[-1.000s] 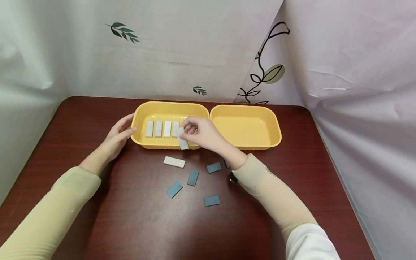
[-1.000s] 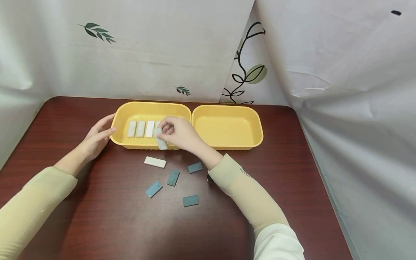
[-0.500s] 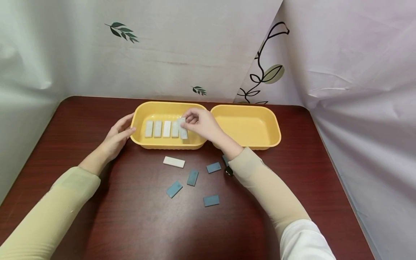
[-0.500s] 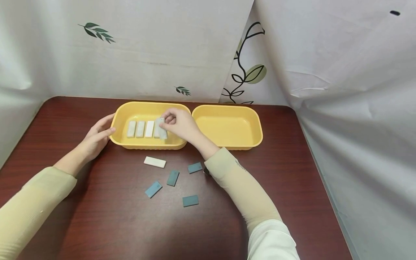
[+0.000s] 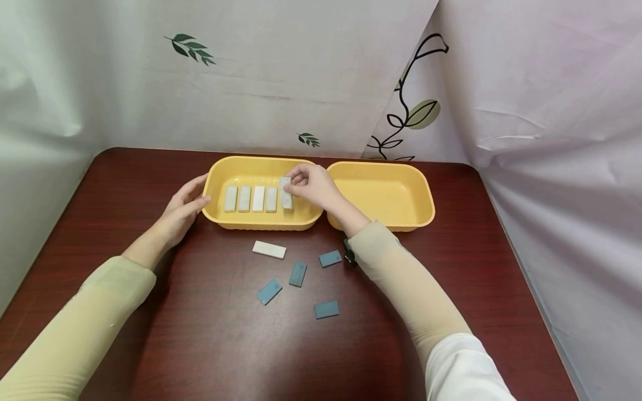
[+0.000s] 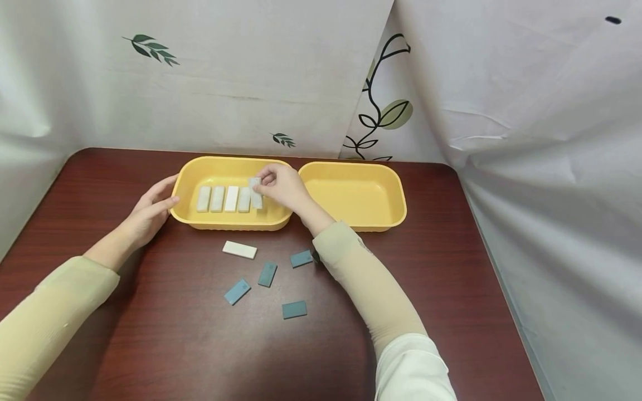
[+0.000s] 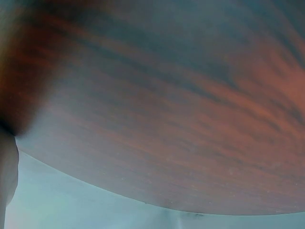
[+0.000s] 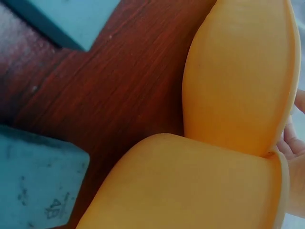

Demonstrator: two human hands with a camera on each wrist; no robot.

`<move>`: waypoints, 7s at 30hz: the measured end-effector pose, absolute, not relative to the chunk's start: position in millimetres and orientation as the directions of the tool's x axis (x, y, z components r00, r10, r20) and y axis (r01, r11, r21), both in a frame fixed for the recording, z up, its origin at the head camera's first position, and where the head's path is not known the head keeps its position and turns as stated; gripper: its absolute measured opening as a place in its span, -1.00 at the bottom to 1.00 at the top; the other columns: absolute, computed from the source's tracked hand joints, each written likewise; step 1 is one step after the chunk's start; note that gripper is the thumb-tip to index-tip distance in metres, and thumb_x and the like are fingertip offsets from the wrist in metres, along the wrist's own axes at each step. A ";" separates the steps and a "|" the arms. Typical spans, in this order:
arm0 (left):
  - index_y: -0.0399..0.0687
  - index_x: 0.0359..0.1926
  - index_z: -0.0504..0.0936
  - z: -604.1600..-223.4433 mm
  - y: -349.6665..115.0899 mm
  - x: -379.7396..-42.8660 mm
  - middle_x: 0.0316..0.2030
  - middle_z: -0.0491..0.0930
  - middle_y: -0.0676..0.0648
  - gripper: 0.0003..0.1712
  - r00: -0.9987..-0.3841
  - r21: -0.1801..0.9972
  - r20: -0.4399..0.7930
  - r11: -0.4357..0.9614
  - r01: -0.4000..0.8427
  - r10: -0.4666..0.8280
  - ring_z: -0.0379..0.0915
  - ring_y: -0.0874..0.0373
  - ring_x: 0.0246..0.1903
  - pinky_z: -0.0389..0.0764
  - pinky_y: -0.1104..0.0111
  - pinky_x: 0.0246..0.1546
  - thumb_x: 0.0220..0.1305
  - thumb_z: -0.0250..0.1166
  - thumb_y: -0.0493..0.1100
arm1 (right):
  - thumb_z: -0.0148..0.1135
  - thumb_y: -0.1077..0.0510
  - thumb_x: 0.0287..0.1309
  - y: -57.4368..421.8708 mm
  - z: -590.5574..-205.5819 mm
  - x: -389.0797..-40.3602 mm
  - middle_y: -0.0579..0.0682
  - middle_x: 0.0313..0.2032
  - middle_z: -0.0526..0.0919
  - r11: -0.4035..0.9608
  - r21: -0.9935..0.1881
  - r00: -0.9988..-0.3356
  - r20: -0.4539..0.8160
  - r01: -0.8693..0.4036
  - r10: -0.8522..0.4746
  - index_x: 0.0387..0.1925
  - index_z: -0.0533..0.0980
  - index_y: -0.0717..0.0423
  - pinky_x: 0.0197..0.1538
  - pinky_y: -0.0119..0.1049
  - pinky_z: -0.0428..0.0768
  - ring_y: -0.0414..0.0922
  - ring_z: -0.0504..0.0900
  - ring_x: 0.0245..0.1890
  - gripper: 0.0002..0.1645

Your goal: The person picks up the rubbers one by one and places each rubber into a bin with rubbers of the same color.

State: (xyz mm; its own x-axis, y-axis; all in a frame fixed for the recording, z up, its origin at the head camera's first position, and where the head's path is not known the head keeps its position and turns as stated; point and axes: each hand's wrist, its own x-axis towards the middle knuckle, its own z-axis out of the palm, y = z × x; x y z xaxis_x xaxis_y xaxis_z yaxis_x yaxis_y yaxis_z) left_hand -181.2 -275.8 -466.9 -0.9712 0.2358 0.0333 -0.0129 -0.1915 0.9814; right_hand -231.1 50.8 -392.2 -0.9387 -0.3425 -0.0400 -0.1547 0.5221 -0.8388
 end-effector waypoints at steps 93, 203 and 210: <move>0.02 0.54 0.33 -464.9 -274.1 -182.0 0.35 0.37 0.22 -0.41 -0.973 0.987 0.007 -0.159 -0.030 0.229 0.42 0.40 0.27 0.43 0.61 0.22 0.59 0.09 -0.35 | 0.40 0.22 0.38 36.1 -387.4 -276.5 0.04 -0.03 0.80 0.797 -0.446 -0.811 -0.226 -0.406 -0.540 -0.03 0.75 0.12 0.16 -0.24 0.64 -0.08 0.72 0.01 -0.82; 0.02 0.58 0.28 -463.3 -275.7 -178.8 0.46 0.28 0.14 -0.37 -0.974 0.987 -0.013 -0.153 -0.049 0.227 0.36 0.43 0.28 0.41 0.66 0.22 0.60 0.11 -0.33 | 0.36 0.27 0.41 52.8 -373.4 -160.8 -0.03 -0.07 0.76 0.440 -0.548 -0.555 0.053 -0.712 -0.830 -0.04 0.73 0.12 0.04 -0.48 0.67 -0.21 0.75 -0.11 -0.84; 0.01 0.59 0.28 -464.4 -276.5 -179.9 0.44 0.30 0.15 -0.37 -0.973 0.988 -0.007 -0.147 -0.041 0.229 0.39 0.44 0.26 0.43 0.65 0.20 0.59 0.11 -0.33 | 0.33 0.29 0.41 60.2 -386.1 -149.4 -0.07 -0.09 0.76 0.421 -0.516 -0.540 0.097 -0.746 -0.836 -0.04 0.73 0.08 0.06 -0.48 0.65 -0.23 0.72 -0.10 -0.82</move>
